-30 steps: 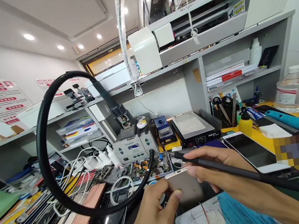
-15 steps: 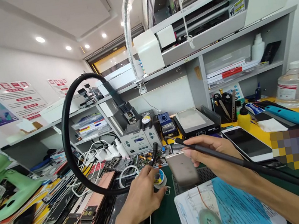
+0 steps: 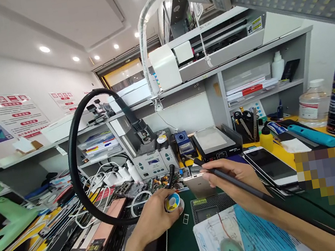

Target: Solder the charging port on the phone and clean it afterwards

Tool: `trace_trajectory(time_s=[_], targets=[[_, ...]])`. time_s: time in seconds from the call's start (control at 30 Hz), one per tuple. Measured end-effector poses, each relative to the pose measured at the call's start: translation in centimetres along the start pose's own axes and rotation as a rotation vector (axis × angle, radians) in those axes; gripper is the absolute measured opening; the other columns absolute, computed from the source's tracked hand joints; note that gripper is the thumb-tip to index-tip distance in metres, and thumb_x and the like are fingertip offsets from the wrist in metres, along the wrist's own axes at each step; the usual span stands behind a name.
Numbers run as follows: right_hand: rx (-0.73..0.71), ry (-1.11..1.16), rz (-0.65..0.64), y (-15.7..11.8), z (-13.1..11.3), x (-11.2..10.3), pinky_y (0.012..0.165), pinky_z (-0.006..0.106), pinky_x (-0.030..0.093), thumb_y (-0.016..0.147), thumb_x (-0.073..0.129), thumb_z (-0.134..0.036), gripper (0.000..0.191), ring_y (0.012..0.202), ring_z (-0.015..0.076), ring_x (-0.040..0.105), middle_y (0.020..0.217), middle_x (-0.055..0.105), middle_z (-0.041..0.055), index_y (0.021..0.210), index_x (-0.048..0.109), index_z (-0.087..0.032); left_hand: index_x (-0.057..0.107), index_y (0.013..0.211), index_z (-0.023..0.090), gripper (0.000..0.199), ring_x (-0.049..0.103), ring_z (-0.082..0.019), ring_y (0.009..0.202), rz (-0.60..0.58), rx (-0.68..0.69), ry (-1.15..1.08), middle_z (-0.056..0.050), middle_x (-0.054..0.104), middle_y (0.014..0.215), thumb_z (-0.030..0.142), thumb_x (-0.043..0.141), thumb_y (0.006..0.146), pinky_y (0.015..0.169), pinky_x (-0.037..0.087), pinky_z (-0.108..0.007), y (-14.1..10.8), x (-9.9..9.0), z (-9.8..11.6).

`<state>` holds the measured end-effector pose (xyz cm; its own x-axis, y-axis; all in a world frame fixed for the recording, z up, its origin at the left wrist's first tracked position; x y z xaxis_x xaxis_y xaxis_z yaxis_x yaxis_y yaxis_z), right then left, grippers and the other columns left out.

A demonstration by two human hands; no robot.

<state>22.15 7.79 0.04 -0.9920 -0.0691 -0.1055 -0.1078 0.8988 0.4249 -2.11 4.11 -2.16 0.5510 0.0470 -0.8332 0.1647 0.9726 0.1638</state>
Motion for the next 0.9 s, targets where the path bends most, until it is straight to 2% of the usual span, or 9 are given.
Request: trace_trajectory(time_s=[0.07,0.2,0.4,0.53,0.67,0.8,0.9], targets=[[0.002,-0.004,0.003,0.0,0.0,0.0,0.070,0.034,0.062,0.080,0.080,-0.045,0.032,0.076,0.0239,0.075,0.083,0.078,0.0051,0.103,0.077,-0.024,0.069,0.112,0.020,0.034,0.062,-0.033,0.106,0.019,-0.002,-0.080,-0.011,0.069,0.112,0.036,0.068,0.082,0.086,0.046,-0.040,0.0,-0.3,0.0],[0.021,0.007,0.012,0.3,-0.3,0.1,0.068,0.035,0.062,0.080,0.079,-0.047,0.035,0.072,0.0232,0.075,0.079,0.078,0.0052,0.104,0.076,-0.022,0.062,0.105,0.019,0.026,0.061,-0.022,0.086,0.016,-0.007,-0.305,-0.005,0.067,0.098,0.032,0.068,0.083,0.074,0.046,-0.033,-0.1,-0.5,0.0],[0.033,0.042,0.020,0.5,-1.0,0.3,0.063,0.032,0.058,0.079,0.080,-0.047,0.034,0.062,0.0196,0.070,0.065,0.073,0.0017,0.100,0.075,-0.021,0.045,0.104,0.021,0.035,0.054,-0.013,0.070,-0.056,0.015,-0.697,0.003,0.055,0.085,0.038,0.069,0.085,0.061,0.053,-0.027,-0.6,-0.5,1.0],[0.055,0.067,-0.020,0.3,-1.1,0.6,0.062,0.031,0.057,0.080,0.079,-0.046,0.033,0.059,0.0177,0.068,0.062,0.071,0.0002,0.101,0.074,-0.021,0.043,0.101,0.022,0.032,0.045,-0.009,0.064,0.006,0.026,-0.801,0.005,0.048,0.087,0.037,0.068,0.088,0.054,0.045,-0.021,-0.9,-1.3,2.1],[0.083,0.085,-0.071,0.0,-0.9,0.9,0.061,0.030,0.057,0.081,0.079,-0.045,0.032,0.057,0.0164,0.066,0.064,0.071,-0.0004,0.102,0.073,-0.021,0.047,0.105,0.022,0.026,0.048,-0.009,0.070,0.063,0.047,-0.806,0.001,0.055,0.097,0.029,0.066,0.089,0.060,0.041,-0.021,-0.9,-1.7,3.5],[0.099,0.082,-0.105,-0.1,-0.6,1.1,0.059,0.029,0.056,0.082,0.078,-0.046,0.032,0.059,0.0165,0.067,0.064,0.070,-0.0017,0.104,0.072,-0.023,0.050,0.105,0.022,0.029,0.060,-0.018,0.099,0.117,0.108,-0.764,-0.006,0.062,0.120,0.019,0.068,0.083,0.082,0.047,-0.028,-0.8,-1.8,4.8],[0.101,0.064,-0.120,-0.3,-0.2,1.1,0.057,0.028,0.055,0.083,0.077,-0.046,0.031,0.058,0.0159,0.066,0.066,0.070,-0.0017,0.104,0.072,-0.023,0.050,0.105,0.022,0.029,0.062,-0.022,0.108,0.147,0.156,-0.724,-0.007,0.065,0.121,0.015,0.066,0.082,0.088,0.048,-0.031,-0.8,-1.8,5.4]])
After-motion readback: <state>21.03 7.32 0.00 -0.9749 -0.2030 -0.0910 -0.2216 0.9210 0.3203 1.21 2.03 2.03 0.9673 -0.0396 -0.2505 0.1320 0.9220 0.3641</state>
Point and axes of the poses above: each hand's wrist, its own y-axis towards the middle knuckle, its own x-axis out of the palm, z = x × y, the point moved 7 cm from there along y, towards the middle knuckle
